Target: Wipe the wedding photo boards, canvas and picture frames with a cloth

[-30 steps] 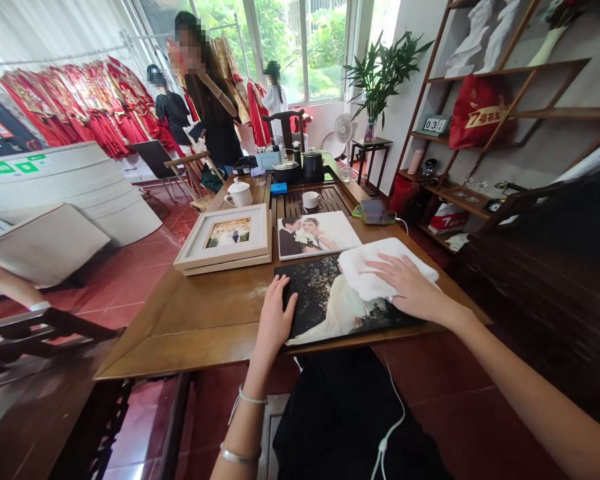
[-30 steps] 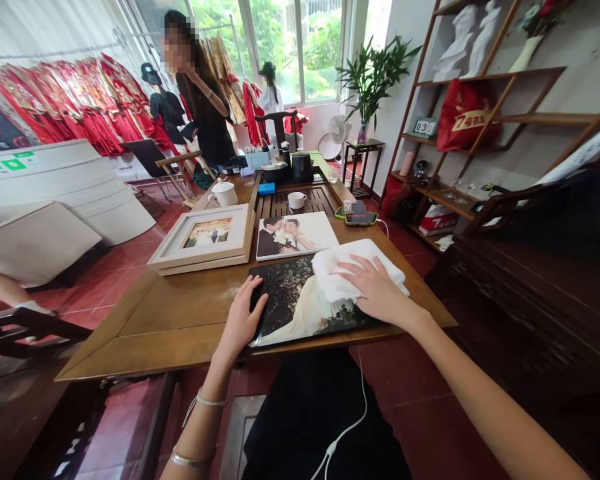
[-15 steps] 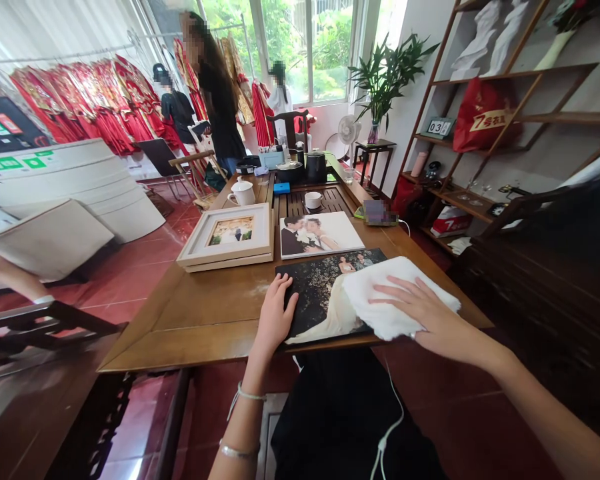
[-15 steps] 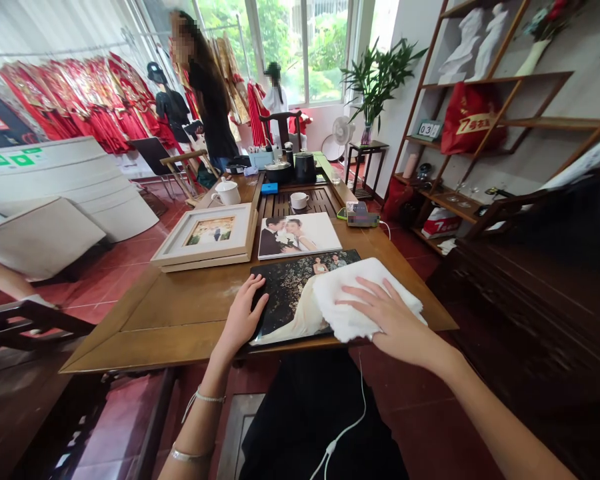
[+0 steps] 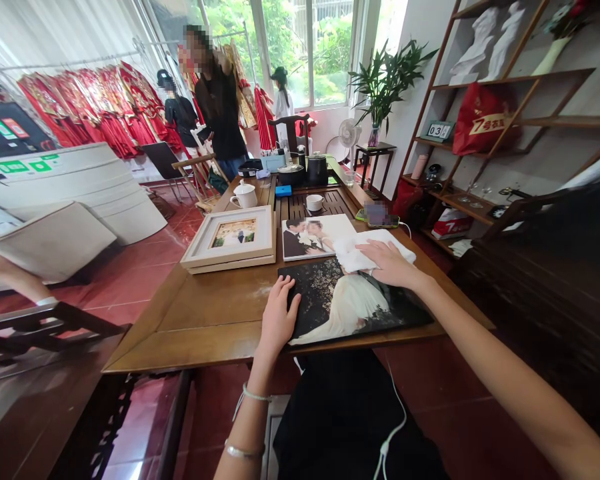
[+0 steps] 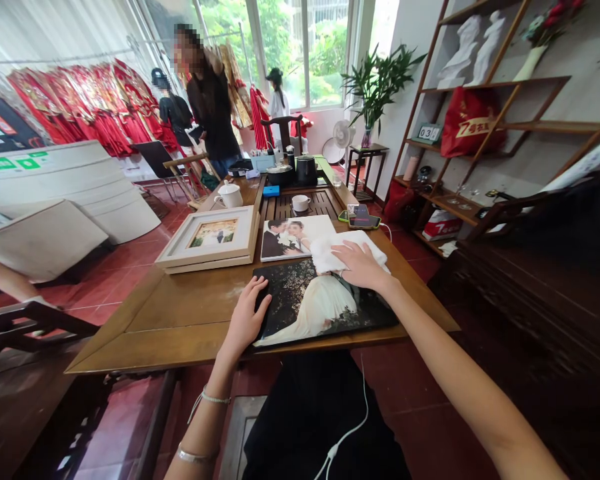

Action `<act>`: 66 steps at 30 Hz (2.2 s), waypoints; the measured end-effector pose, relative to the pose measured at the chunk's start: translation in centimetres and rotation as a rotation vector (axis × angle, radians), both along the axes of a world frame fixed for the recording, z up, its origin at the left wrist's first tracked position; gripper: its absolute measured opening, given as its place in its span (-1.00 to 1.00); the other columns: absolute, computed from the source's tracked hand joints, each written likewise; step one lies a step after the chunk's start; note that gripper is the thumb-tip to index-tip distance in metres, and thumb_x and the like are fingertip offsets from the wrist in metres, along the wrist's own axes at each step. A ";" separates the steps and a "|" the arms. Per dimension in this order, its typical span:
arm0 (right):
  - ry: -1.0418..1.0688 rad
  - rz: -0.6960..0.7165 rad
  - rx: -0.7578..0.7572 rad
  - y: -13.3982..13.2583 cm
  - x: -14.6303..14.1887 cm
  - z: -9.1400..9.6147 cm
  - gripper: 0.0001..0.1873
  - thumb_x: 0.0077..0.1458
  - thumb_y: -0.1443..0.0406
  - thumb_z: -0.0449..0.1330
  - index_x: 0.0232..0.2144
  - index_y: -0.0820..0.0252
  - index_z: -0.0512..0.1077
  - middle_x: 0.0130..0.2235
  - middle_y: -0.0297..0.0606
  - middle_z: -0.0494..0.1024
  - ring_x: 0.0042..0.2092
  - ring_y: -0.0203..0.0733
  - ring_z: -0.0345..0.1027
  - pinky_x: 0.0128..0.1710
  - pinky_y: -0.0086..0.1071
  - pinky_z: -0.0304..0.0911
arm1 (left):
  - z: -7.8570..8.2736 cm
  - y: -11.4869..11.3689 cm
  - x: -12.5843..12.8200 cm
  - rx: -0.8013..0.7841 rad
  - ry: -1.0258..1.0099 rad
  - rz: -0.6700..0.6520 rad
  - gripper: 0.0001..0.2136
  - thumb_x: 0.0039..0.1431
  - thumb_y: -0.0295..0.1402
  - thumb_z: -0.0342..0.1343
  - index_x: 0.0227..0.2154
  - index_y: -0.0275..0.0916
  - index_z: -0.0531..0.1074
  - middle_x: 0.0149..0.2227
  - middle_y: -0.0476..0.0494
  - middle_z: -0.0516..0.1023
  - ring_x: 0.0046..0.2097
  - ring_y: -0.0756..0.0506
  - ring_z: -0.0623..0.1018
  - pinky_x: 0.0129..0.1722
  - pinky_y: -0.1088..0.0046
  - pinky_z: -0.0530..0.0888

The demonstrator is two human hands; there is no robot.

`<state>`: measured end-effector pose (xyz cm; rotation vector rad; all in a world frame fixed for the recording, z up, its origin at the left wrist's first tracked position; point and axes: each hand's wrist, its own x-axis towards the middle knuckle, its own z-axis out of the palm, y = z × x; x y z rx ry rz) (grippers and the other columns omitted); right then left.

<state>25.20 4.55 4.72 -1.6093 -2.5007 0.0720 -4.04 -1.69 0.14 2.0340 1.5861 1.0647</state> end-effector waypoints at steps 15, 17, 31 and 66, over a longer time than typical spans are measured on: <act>0.057 0.196 -0.008 -16.2 0.2 -0.1 -0.03 -0.33 0.50 -0.01 0.21 -0.19 0.15 0.31 -0.46 0.10 0.35 0.03 -0.24 0.25 0.20 -0.32 | 0.4 -0.2 0.2 0.003 -0.007 -0.016 -0.70 0.25 -0.33 -0.04 0.02 -0.23 0.36 0.17 -0.27 0.36 0.29 -0.19 0.22 0.27 0.11 0.18; 0.068 0.209 -0.044 -15.8 0.5 0.2 -0.02 -0.38 0.49 -0.02 0.20 -0.17 0.19 0.31 -0.46 0.12 0.34 0.03 -0.22 0.25 0.19 -0.30 | 0.3 -0.1 0.2 0.009 -0.020 -0.018 -0.69 0.24 -0.34 -0.03 0.02 -0.23 0.37 0.16 -0.25 0.36 0.29 -0.19 0.22 0.26 0.12 0.19; 0.047 0.039 0.018 -2.1 0.0 -0.3 -0.37 -0.03 0.38 0.00 0.16 0.06 0.26 0.26 -0.22 0.22 0.30 0.12 -0.10 0.19 0.27 -0.19 | 0.3 -0.2 0.2 0.014 -0.018 -0.035 -0.67 0.25 -0.34 -0.04 0.04 -0.28 0.35 0.18 -0.31 0.33 0.26 -0.18 0.28 0.26 0.16 0.20; 0.024 0.013 -0.016 -2.2 -0.8 -0.1 -0.29 -0.13 0.43 0.01 0.14 0.08 0.28 0.28 -0.25 0.19 0.31 0.08 -0.14 0.22 0.24 -0.26 | 0.3 0.0 0.0 0.006 0.022 -0.037 -0.68 0.26 -0.35 -0.04 0.03 -0.29 0.37 0.17 -0.30 0.35 0.26 -0.16 0.27 0.27 0.21 0.21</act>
